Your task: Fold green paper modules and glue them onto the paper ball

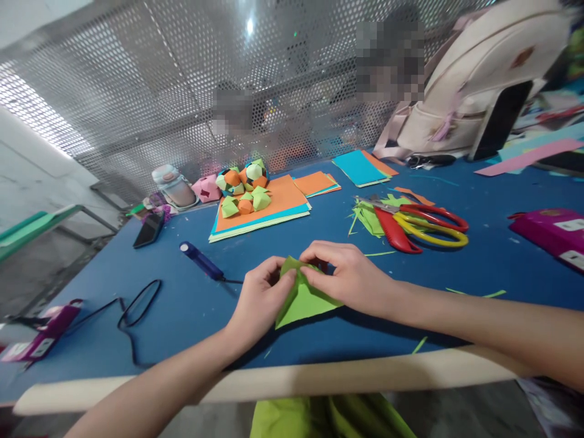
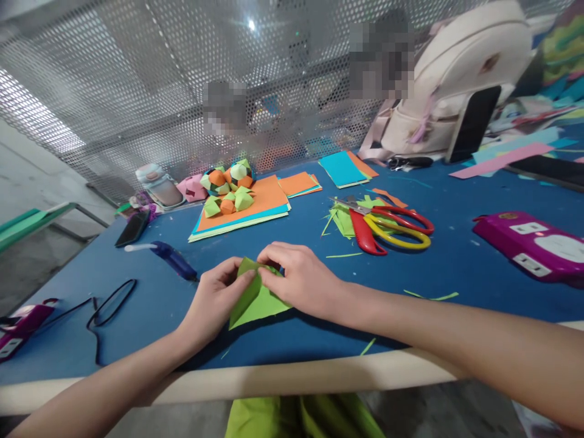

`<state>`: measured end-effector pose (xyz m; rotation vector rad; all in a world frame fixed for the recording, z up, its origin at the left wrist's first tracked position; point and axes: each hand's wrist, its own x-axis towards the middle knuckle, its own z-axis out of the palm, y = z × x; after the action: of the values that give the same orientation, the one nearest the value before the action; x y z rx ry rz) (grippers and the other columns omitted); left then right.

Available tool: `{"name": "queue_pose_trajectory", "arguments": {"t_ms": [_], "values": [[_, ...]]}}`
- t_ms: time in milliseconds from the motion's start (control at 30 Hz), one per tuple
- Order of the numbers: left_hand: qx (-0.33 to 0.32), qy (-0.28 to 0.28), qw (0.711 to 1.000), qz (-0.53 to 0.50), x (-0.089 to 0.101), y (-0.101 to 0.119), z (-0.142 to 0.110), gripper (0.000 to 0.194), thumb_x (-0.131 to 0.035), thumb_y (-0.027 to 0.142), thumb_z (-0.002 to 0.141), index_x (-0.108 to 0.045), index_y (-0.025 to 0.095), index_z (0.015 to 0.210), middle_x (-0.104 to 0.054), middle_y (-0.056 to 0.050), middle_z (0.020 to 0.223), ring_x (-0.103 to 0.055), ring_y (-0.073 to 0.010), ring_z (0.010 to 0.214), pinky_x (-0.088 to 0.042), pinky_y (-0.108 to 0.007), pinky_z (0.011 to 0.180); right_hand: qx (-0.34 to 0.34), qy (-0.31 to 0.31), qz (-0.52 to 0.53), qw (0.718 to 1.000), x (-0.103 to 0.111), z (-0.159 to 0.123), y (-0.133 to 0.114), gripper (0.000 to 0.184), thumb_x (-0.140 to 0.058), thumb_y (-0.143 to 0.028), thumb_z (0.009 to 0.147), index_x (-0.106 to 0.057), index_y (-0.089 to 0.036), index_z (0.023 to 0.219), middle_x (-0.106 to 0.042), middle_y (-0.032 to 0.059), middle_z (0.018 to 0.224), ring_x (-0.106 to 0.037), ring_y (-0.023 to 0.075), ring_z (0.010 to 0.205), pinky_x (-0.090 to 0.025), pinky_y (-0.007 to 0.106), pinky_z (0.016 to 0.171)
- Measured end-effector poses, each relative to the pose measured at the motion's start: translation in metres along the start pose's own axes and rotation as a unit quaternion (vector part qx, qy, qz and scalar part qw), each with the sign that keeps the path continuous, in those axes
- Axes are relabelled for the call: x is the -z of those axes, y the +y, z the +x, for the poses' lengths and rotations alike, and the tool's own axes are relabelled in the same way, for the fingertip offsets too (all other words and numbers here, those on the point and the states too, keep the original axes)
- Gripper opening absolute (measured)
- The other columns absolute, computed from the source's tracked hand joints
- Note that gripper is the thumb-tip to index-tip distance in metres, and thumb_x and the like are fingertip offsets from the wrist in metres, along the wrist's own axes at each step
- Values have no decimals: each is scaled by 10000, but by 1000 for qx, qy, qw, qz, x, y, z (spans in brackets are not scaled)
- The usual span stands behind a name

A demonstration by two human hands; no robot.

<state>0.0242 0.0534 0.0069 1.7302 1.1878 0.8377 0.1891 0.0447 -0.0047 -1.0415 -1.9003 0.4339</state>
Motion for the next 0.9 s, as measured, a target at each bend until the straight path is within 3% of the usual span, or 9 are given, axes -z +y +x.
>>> {"name": "queue_pose_trajectory", "arguments": {"t_ms": [467, 900], "values": [[44, -16, 998, -36, 4, 0, 2, 179, -565, 295, 741, -623, 126, 741, -555, 13, 655, -445, -88, 603, -370, -198, 553, -69, -48, 62, 995, 2, 1, 2, 101, -523, -131, 760, -619, -161, 766, -557, -27, 652, -454, 87, 580, -373, 197, 540], [38, -21, 999, -34, 10, 3, 0, 192, -492, 143, 685, -672, 158, 749, -588, 36, 649, -434, -81, 594, -346, -191, 559, 92, -30, 30, 995, 4, -1, 7, 200, -485, -32, 761, -641, -152, 799, -595, 9, 706, -515, 90, 618, -394, 197, 575]]}}
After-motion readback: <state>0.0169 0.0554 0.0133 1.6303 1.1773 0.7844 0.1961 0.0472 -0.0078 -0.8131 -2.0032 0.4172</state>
